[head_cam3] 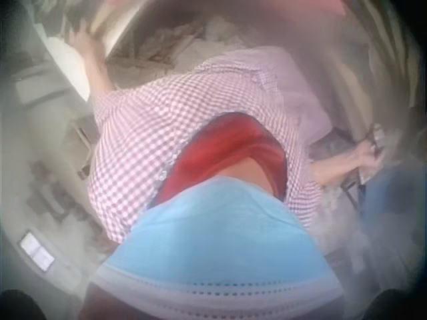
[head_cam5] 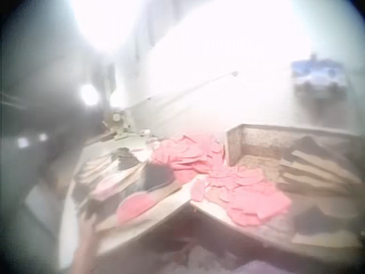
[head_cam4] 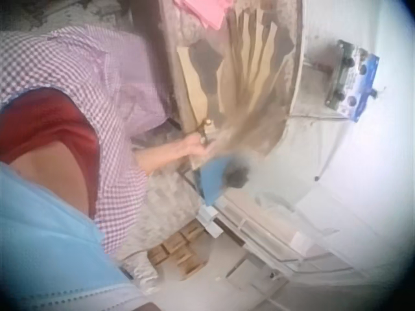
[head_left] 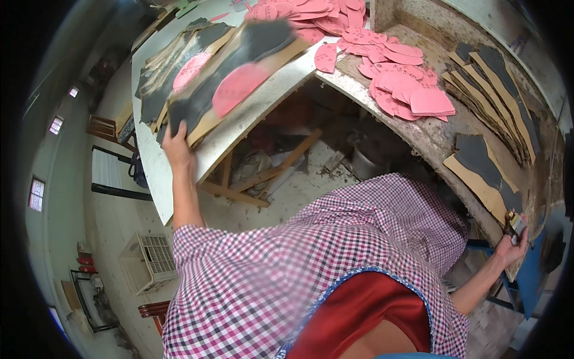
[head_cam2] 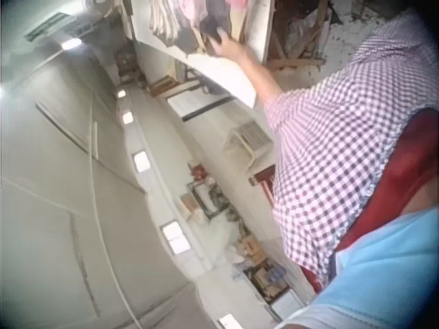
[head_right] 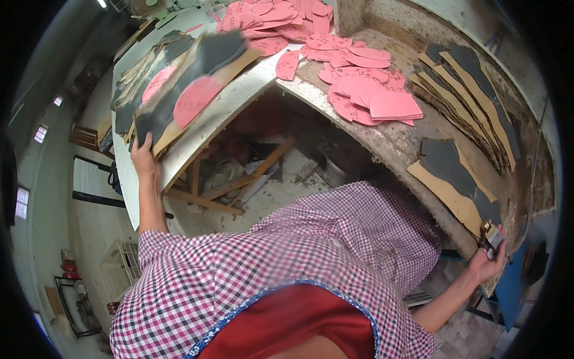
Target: The person places pink foam insoles onto dark grey shoe sole pieces and secures them using a handheld stapler. The person repeatedly picks up sole pieces, aligns the insoles, staples them, and sets the finished units aside on the workbench.
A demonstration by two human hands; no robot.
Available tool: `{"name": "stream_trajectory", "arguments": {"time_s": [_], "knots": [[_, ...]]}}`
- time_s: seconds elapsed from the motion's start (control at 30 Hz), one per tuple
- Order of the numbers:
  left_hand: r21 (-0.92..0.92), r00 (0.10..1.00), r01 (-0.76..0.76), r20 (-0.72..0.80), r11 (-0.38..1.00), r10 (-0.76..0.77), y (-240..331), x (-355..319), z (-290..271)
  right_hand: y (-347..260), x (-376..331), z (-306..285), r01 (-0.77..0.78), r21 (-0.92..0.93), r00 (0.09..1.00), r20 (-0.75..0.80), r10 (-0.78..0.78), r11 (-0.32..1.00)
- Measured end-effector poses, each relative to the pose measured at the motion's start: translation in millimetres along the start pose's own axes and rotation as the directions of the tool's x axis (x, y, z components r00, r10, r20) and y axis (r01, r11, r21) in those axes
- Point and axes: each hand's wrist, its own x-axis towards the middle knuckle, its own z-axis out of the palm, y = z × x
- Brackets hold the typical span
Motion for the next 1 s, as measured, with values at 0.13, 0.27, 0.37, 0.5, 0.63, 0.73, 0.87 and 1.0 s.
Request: {"name": "stream_trajectory", "arguments": {"time_s": [0.13, 0.27, 0.37, 0.5, 0.63, 0.73, 0.87, 1.0], "knots": [[0.886, 0.945, 0.004, -0.156, 0.464, 0.289, 4, -33, -19, 4, 1, 1, -0.015, 0.006, 1.0, -0.026, 0.016, 1.0], [0.954, 0.665, -0.29, 0.255, -0.071, 0.702, 12, -46, 50, 2, 16, -12, -0.02, 0.025, 1.0, 0.002, 0.02, 1.0], [0.616, 0.62, -0.735, 0.443, 0.282, 0.648, 14, -41, 147, 5, 29, -31, -0.018, 0.032, 0.999, 0.05, 0.016, 0.999], [0.608, 0.808, -0.516, 0.58, 0.604, 0.106, -25, -37, 301, 4, 36, -54, -0.058, 0.115, 0.993, 0.106, 0.046, 0.992], [0.776, 0.748, -0.544, 0.621, 0.319, -0.233, -81, 16, 365, 24, 29, -40, 0.059, 0.042, 0.975, 0.21, -0.067, 0.997], [0.693, 0.682, -0.598, 0.704, 0.402, -0.199, -117, 61, 366, 21, -14, 2, 0.242, -0.028, 0.926, 0.306, -0.222, 0.97], [0.64, 0.709, -0.47, 0.684, 0.607, -0.172, -101, 62, 374, 17, -34, 36, 0.423, -0.073, 0.83, 0.432, -0.354, 0.903], [0.516, 0.741, -0.315, 0.658, 0.796, -0.134, -93, 81, 352, 14, -37, 49, 0.555, -0.19, 0.761, 0.51, -0.402, 0.81]]}}
